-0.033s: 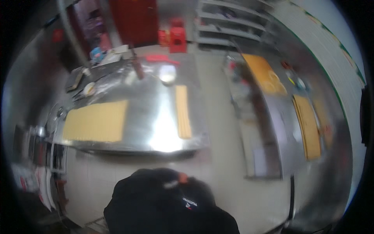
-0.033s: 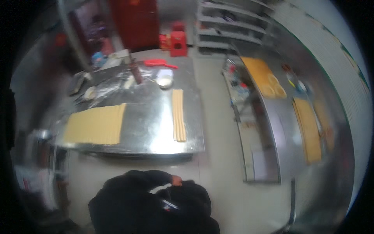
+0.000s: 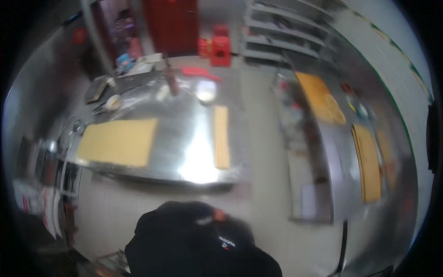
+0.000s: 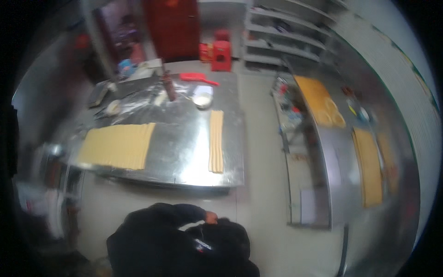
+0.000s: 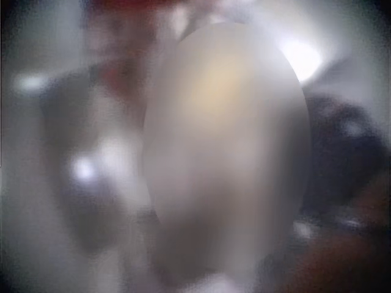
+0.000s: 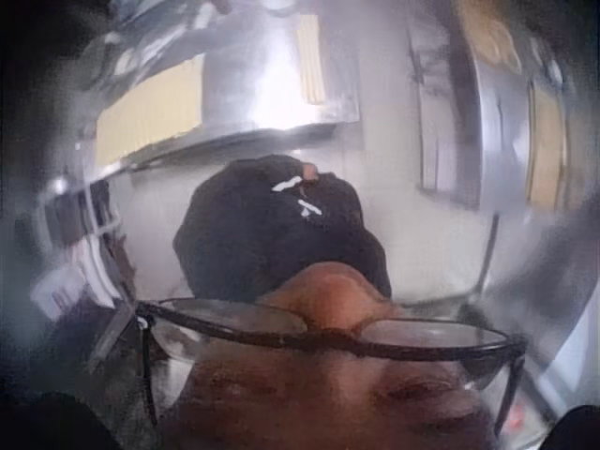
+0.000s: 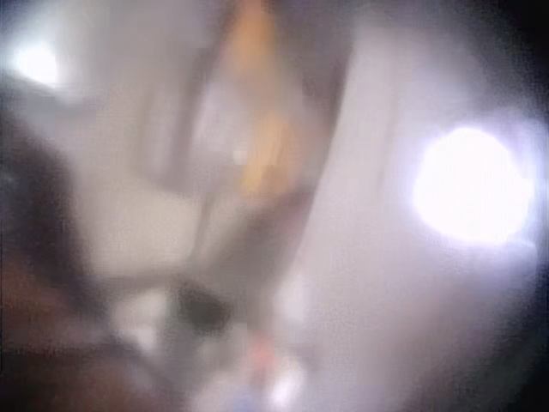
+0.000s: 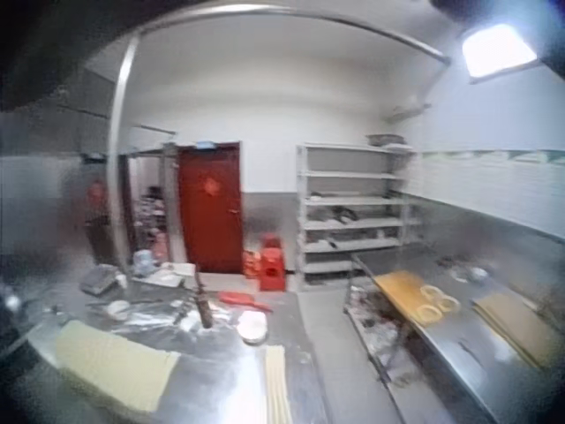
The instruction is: The person moves a red stool to a stainless steel table and begins processing a large sheet of dough. They repeatedly pick up strips of dough, stretch them by hand, and place them into a pile on the table.
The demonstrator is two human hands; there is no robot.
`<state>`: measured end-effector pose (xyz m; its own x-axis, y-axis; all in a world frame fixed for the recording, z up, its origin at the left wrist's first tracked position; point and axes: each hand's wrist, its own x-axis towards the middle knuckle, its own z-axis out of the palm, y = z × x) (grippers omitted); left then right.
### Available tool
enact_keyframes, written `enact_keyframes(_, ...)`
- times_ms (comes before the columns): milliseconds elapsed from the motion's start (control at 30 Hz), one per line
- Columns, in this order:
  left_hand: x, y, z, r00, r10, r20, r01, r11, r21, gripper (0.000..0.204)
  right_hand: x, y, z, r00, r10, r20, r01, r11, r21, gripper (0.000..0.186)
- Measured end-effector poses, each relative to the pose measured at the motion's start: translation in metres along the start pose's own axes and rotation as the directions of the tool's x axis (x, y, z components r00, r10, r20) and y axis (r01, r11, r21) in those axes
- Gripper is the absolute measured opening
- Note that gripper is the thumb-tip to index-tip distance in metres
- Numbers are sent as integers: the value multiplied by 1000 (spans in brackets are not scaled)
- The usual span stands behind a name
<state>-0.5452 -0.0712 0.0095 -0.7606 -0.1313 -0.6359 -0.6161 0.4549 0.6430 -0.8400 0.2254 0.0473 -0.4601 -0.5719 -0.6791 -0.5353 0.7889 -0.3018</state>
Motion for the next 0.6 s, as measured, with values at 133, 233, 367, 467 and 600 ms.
enact_keyframes(133, 53, 52, -30, 995, 54, -85, -60, 996, -64, 43, 113, -31, -96, 988, -148, 36, 152, 976, -154, 23)
enact_keyframes(233, 118, 104, -40, 989, 39, -146, -47, 997, -54, 39, 184, -31, -173, 972, -229, 55, 235, 940, -247, 23)
enact_keyframes(367, 183, 147, -64, 963, -50, -264, 57, 998, 18, 35, 268, -28, -299, 951, -308, 0, 291, 900, -325, 22)
enact_keyframes(467, 210, 152, -81, 937, -122, -326, 153, 986, 72, 32, 328, -72, -397, 912, -401, -80, 357, 876, -325, 22)
enact_keyframes(600, 245, 184, -158, 972, -72, -222, 88, 994, 62, 28, 394, -208, -495, 825, -529, -197, 510, 848, -142, 22)
